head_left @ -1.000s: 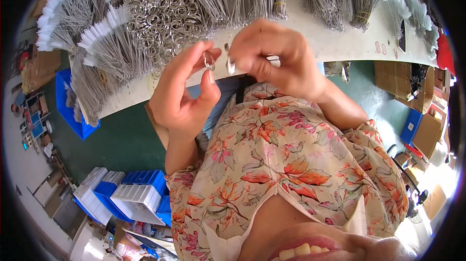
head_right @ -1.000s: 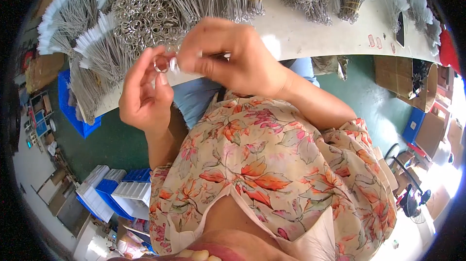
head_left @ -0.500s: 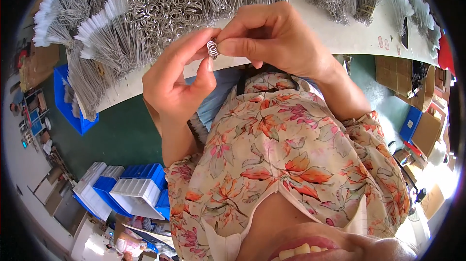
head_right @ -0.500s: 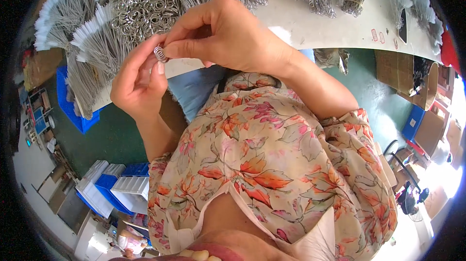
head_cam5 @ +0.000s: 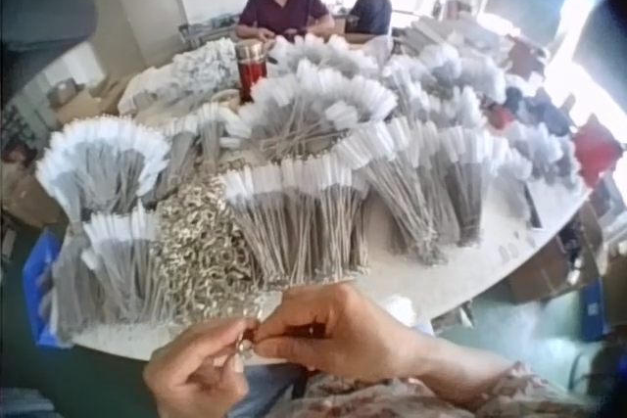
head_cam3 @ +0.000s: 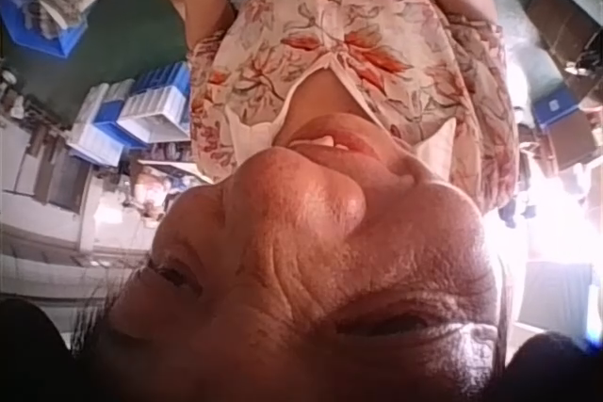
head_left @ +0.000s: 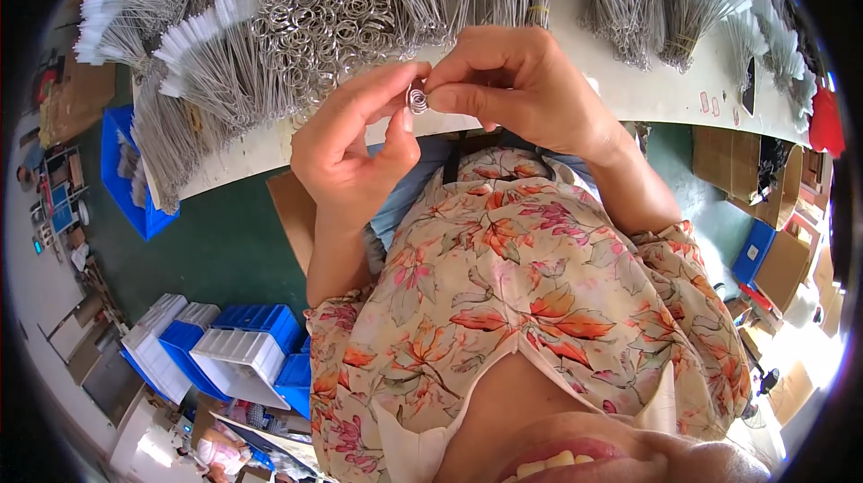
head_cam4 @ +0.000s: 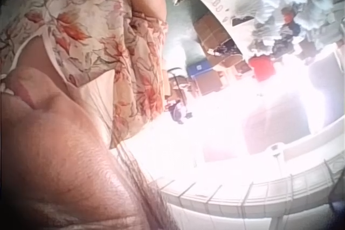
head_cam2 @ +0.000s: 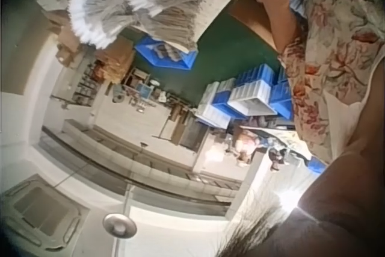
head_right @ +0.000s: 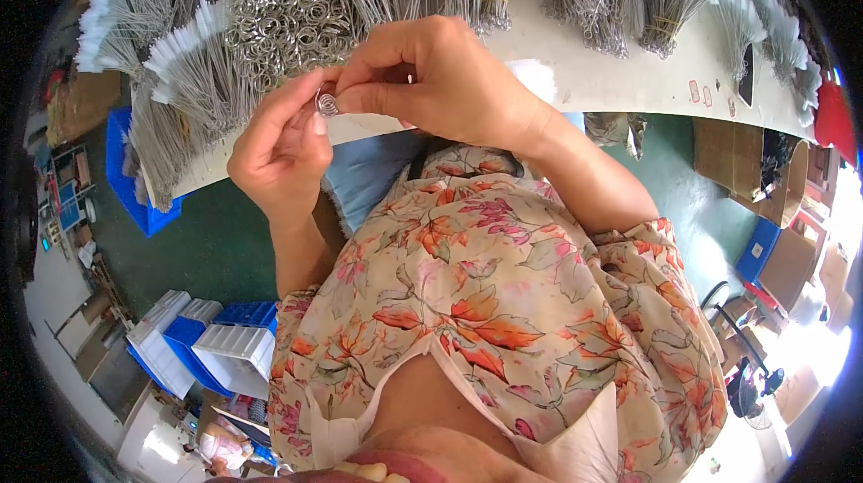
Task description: Assembling small industrial brushes by inserting the bristle heads into metal rings and placing the finished items into a cardboard box.
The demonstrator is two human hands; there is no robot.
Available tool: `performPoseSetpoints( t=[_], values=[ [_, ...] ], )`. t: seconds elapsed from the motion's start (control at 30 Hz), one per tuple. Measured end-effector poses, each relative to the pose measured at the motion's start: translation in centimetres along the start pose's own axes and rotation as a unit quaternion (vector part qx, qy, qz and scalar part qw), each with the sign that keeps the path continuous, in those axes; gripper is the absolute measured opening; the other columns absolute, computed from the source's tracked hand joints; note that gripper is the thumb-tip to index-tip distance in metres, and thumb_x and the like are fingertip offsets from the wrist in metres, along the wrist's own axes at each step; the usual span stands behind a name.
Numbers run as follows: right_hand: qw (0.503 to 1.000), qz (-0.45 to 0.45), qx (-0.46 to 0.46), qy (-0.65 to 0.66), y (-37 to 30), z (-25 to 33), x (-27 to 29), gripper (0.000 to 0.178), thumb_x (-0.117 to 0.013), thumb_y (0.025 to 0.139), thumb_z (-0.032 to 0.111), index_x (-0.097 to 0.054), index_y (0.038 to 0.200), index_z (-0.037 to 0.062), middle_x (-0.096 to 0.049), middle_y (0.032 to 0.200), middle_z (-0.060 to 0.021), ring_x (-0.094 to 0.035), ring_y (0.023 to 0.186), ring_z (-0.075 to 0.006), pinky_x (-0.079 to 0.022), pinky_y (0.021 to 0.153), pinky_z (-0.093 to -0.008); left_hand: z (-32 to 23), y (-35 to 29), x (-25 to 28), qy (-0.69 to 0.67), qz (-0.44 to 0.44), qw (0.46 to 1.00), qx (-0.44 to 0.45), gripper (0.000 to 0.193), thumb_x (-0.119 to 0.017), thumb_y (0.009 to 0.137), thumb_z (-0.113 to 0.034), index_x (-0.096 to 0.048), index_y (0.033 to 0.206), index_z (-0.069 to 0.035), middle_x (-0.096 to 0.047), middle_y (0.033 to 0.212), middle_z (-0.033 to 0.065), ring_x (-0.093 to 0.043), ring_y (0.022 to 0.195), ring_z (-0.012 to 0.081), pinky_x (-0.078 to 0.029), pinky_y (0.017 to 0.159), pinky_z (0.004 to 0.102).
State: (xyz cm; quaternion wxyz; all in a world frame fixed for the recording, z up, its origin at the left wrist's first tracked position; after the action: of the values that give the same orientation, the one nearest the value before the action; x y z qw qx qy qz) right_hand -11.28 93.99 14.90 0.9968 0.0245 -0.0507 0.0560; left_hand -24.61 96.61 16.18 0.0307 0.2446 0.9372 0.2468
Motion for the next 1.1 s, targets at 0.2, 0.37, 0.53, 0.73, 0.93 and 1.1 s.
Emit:
performPoseSetpoints(
  t=[0.2, 0.37, 0.53, 0.73, 0.93, 1.1],
  values=[
    [0.994, -0.003, -0.068, 0.086, 0.0, -0.9, -0.4, 0.014, -0.064, 0.082, 0.014, -0.065, 0.09, 0.0028, -0.061, 0.072, 0.0003, -0.054, 0.059, -0.0048, -0.041, 0.047, -0.0182, 0.5, 0.1, 0.5, -0.038, -0.01, 0.999, 0.018, 0.031, -0.056, 0.074, 0.012, -0.058, 0.104, 0.008, -0.061, 0.1, 0.0169, -0.061, 0.085, 0.0169, -0.052, 0.075, 0.0253],
    [0.994, -0.042, -0.056, 0.087, -0.2, -0.9, -0.2, 0.014, -0.065, 0.081, 0.015, -0.065, 0.09, 0.0035, -0.061, 0.07, 0.0005, -0.055, 0.059, -0.0042, -0.041, 0.047, -0.0177, -0.1, 0.1, 0.3, 0.023, 0.009, 1.0, 0.002, 0.03, -0.057, 0.074, 0.011, -0.059, 0.104, 0.007, -0.061, 0.099, 0.0167, -0.061, 0.084, 0.0166, -0.052, 0.075, 0.0253],
    [0.991, -0.007, -0.111, 0.079, 0.6, -1.7, -0.3, 0.014, -0.067, 0.08, 0.016, -0.066, 0.086, 0.0035, -0.061, 0.068, 0.0013, -0.054, 0.059, -0.0038, -0.04, 0.046, -0.018, 0.9, 0.4, 0.6, 0.021, 0.016, 1.0, 0.009, 0.03, -0.058, 0.074, 0.011, -0.059, 0.104, 0.007, -0.061, 0.099, 0.017, -0.061, 0.084, 0.0165, -0.052, 0.074, 0.0255],
    [0.996, 0.021, -0.074, 0.044, 1.1, -1.1, -1.4, 0.013, -0.067, 0.078, 0.013, -0.064, 0.081, 0.0015, -0.059, 0.066, -0.0014, -0.054, 0.06, -0.0064, -0.044, 0.051, -0.0226, 1.3, 0.3, 1.7, -0.027, -0.011, 0.999, 0.015, 0.031, -0.058, 0.076, 0.007, -0.058, 0.107, 0.005, -0.062, 0.101, 0.015, -0.061, 0.084, 0.0154, -0.051, 0.074, 0.0252],
    [0.862, -0.107, 0.127, -0.479, -3.1, -5.8, 1.2, 0.009, -0.068, 0.068, 0.011, -0.06, 0.072, 0.0114, -0.053, 0.066, -0.0021, -0.057, 0.067, -0.0198, -0.045, 0.056, -0.0314, 7.1, 0.9, 9.5, 0.156, -0.018, 0.967, 0.202, 0.026, -0.06, 0.083, -0.007, -0.059, 0.108, -0.004, -0.063, 0.096, 0.0062, -0.061, 0.08, 0.0104, -0.05, 0.07, 0.0235],
    [0.835, -0.134, 0.232, -0.481, -5.4, -4.9, 0.8, 0.015, -0.069, 0.065, 0.007, -0.062, 0.077, 0.009, -0.054, 0.07, -0.0037, -0.054, 0.071, -0.02, -0.043, 0.063, -0.0321, 6.7, 0.3, 35.1, 0.623, -0.203, 0.739, 0.156, 0.03, -0.062, 0.077, -0.033, -0.065, 0.094, -0.009, -0.066, 0.087, 0.0124, -0.063, 0.081, 0.0285, -0.048, 0.071, 0.0365]
  ],
)
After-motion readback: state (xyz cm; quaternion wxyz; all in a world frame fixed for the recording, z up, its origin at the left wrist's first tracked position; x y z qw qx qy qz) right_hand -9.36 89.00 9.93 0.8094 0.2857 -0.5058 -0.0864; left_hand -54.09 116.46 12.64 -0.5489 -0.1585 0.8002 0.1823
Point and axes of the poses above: each hand's wrist, its own y-axis towards the middle knuckle, its own x-axis out of the back of the hand, z = x × y, the point moved 8 cm from there along y, towards the middle knuckle
